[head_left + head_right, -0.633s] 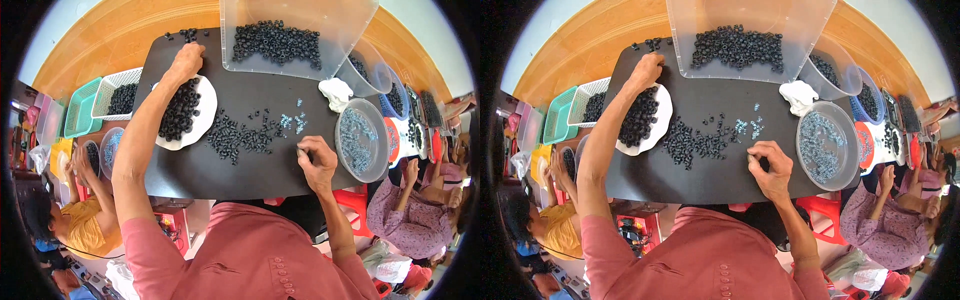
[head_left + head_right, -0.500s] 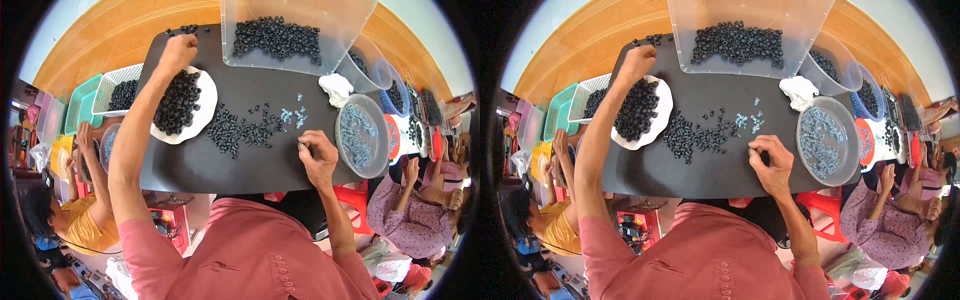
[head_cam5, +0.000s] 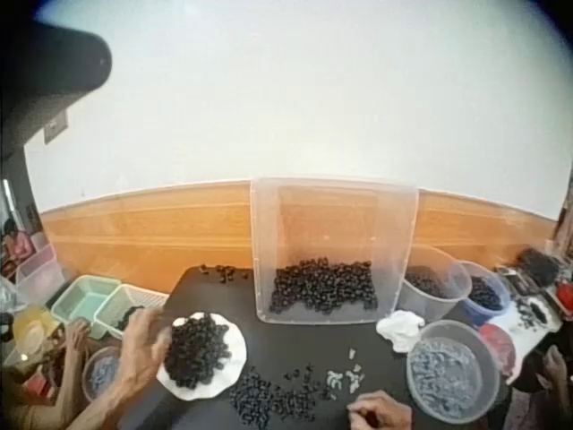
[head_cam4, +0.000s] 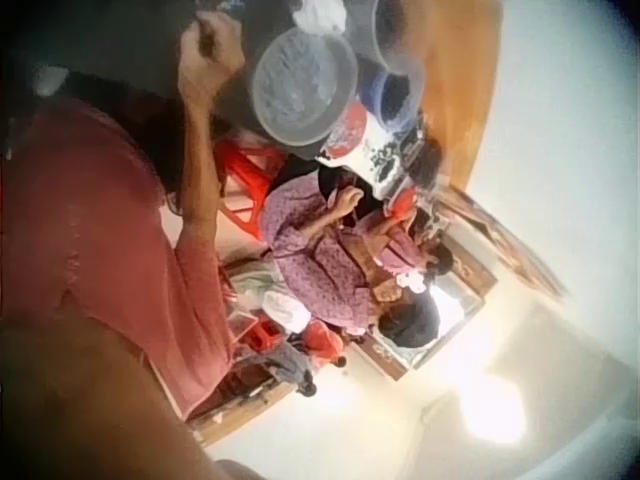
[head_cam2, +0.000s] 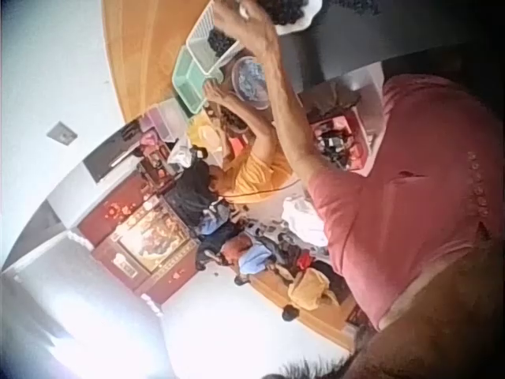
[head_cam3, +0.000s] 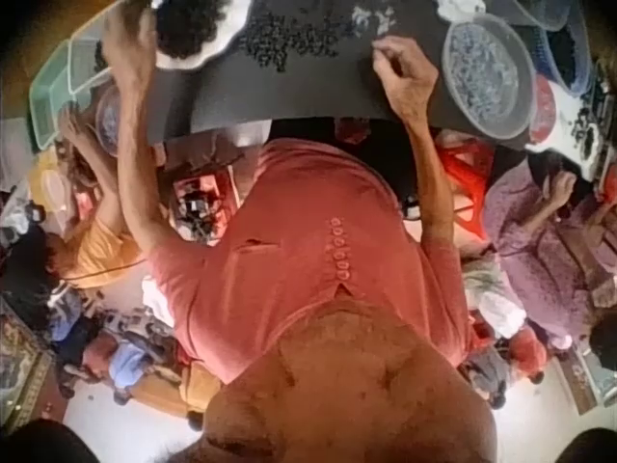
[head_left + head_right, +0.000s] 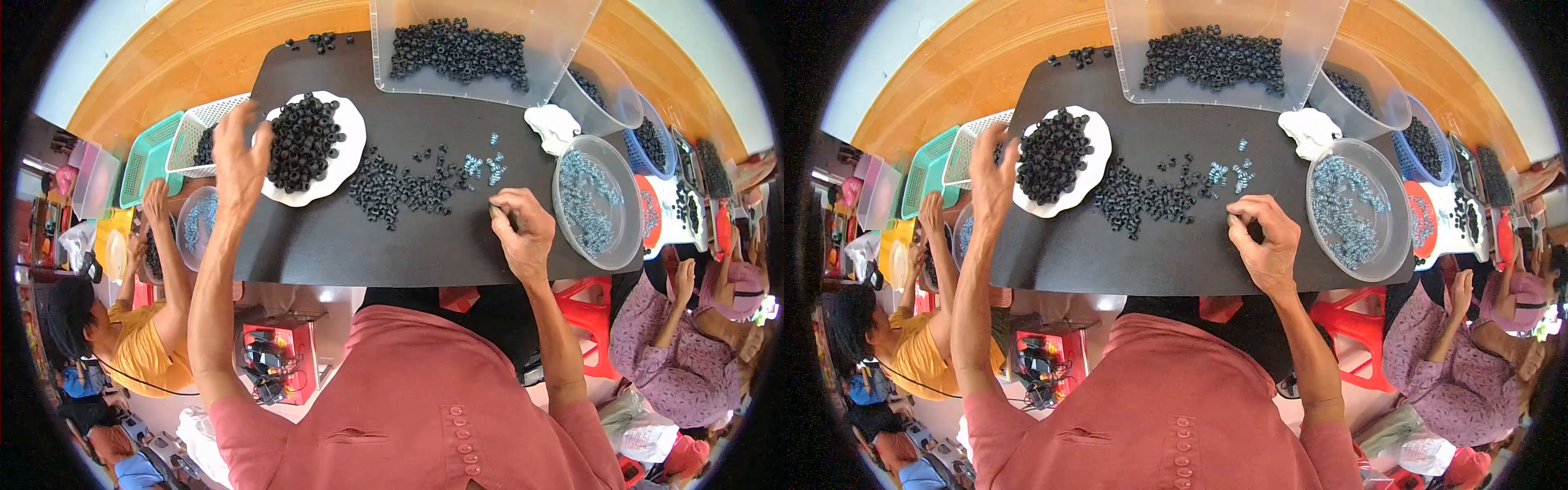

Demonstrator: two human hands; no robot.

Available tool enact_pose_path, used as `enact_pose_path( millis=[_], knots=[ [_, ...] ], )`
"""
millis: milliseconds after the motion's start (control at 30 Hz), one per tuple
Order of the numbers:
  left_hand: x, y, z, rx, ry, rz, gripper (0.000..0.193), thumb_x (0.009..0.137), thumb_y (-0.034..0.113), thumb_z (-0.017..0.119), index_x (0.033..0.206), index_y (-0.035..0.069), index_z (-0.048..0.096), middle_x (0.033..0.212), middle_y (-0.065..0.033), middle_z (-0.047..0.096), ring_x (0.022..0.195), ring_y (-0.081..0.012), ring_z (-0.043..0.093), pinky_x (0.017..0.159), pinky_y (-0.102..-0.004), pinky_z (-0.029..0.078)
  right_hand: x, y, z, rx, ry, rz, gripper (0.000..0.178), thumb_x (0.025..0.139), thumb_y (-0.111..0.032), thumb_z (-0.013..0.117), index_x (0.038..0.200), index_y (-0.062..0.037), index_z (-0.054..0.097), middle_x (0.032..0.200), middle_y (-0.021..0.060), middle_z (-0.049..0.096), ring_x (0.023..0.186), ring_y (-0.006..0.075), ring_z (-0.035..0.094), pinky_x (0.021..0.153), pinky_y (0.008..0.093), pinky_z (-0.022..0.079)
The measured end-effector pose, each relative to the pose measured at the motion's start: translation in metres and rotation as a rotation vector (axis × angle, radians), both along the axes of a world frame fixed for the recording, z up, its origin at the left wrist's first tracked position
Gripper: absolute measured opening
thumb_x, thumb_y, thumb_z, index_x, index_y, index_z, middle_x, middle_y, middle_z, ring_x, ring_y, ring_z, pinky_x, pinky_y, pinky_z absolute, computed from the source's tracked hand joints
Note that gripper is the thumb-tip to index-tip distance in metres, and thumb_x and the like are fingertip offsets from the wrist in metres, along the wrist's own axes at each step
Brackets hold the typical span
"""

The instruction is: The person sorts small black plastic components and blue beads by hand on a table.

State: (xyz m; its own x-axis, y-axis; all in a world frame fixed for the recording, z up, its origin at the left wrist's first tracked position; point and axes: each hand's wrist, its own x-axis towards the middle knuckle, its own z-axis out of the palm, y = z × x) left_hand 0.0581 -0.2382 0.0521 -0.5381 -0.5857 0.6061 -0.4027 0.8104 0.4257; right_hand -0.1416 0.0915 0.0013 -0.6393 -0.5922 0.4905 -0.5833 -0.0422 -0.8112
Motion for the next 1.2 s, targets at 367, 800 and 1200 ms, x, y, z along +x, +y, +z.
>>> enact_pose_path(
  millis=[367, 800, 1200],
  knots=[
    [0.051, -0.028, -0.042, 1.097, 0.181, 0.013, 0.049, 0.084, 0.017, 0.059, 0.122, -0.012, 0.049, 0.102, -0.0179, 0.063, 0.092, -0.0223, 0.063, 0.082, -0.0328, 0.051, -0.001, -0.002, -0.001, 0.006, 0.038, 0.003, 0.022, 0.072, 0.01, 0.067, 0.09, -0.002, 0.063, 0.083, 0.0051, 0.063, 0.065, 0.0085, 0.054, 0.061, 0.0219, 0.044],
    [0.041, -0.057, -0.047, 1.437, 0.192, -0.203, 0.026, 0.087, 0.006, 0.054, 0.11, -0.005, 0.055, 0.103, -0.0121, 0.064, 0.092, -0.0217, 0.064, 0.085, -0.035, 0.052, 0.002, -0.001, 0.0, 0.008, 0.03, 0.017, 0.02, 0.073, 0.01, 0.066, 0.089, -0.0018, 0.064, 0.084, 0.0056, 0.064, 0.065, 0.0083, 0.054, 0.06, 0.0218, 0.045],
    [0.041, -0.061, -0.056, 1.404, 0.32, -0.298, 0.029, 0.089, 0.003, 0.052, 0.117, -0.006, 0.052, 0.111, -0.0129, 0.061, 0.101, -0.022, 0.06, 0.091, -0.0358, 0.049, -0.001, -0.002, 0.0, 0.002, 0.043, 0.035, 0.018, 0.074, 0.008, 0.067, 0.09, -0.0013, 0.066, 0.084, 0.0048, 0.064, 0.065, 0.0081, 0.057, 0.059, 0.0217, 0.046]
  ],
)
